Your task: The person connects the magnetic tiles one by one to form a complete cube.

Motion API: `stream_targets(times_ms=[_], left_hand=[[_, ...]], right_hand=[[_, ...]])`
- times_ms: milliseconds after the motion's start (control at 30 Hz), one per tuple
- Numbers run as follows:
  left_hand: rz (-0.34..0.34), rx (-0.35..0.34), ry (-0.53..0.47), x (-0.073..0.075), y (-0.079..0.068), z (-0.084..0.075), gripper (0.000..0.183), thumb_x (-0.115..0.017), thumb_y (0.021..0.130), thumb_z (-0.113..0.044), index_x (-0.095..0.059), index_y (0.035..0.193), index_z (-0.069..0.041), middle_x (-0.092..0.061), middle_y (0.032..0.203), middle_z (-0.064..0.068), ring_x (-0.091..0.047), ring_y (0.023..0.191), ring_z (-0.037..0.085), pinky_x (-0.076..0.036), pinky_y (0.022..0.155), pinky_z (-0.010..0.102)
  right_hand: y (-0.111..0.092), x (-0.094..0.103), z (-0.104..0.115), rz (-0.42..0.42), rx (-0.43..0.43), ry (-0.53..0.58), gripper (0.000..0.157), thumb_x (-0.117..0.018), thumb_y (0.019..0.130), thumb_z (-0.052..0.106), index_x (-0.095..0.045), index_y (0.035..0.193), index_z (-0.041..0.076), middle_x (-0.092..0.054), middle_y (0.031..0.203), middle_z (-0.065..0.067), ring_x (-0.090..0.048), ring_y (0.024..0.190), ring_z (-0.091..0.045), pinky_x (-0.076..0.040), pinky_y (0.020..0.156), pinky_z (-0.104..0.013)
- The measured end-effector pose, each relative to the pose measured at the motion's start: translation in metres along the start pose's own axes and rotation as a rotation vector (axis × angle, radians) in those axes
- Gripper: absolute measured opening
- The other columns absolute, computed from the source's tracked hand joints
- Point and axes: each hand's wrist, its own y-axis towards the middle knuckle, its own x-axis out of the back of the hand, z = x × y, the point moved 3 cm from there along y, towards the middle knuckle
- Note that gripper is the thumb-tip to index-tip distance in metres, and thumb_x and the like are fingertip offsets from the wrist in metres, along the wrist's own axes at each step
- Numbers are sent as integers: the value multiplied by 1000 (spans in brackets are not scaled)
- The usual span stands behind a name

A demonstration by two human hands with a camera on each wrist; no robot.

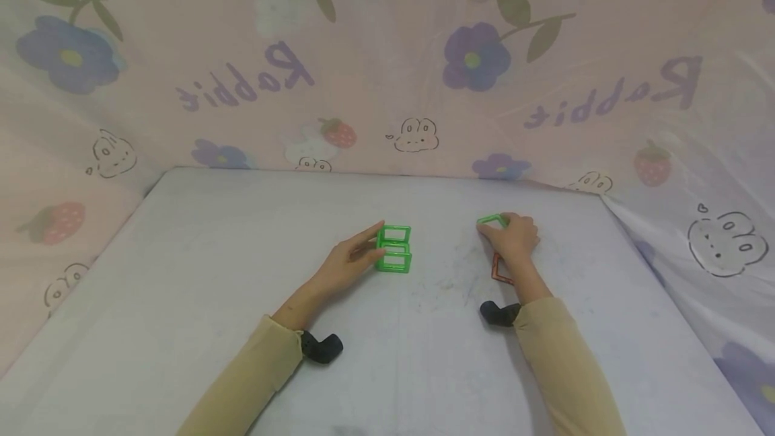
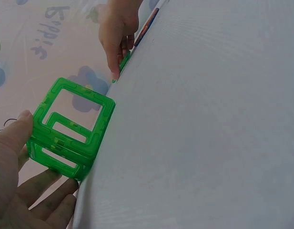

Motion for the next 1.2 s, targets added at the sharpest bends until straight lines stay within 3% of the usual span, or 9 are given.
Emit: stream_targets(times_ms=[467, 767, 1200], left_hand=[[-1, 2, -2, 0, 0, -1, 58, -58, 97, -31, -36, 149, -21, -52, 141, 11, -45, 134, 26, -33, 112, 40], [6, -14, -15, 0, 0, 2, 58, -58, 97, -31, -37, 149, -20, -53, 140, 14, -42, 136, 24, -32, 113, 39], [-1, -19, -20, -1, 1, 1, 57, -59, 97, -30, -37, 149, -20, -51, 142, 8, -44, 135, 22, -33, 112, 36]], right_hand=[[-12, -2, 8, 13, 115, 89, 69, -64, 89, 40, -45, 137, -6, -40, 133, -36, -38, 118, -49, -28, 96, -61], [-18, -4, 16, 61, 234, 152, 66, -65, 90, 36, -47, 136, -8, -49, 130, -31, -48, 115, -45, -43, 93, -53], [-24, -12, 20, 121, 263, 237, 70, -64, 89, 45, -45, 140, 2, -47, 137, -24, -46, 121, -41, -44, 93, -53]])
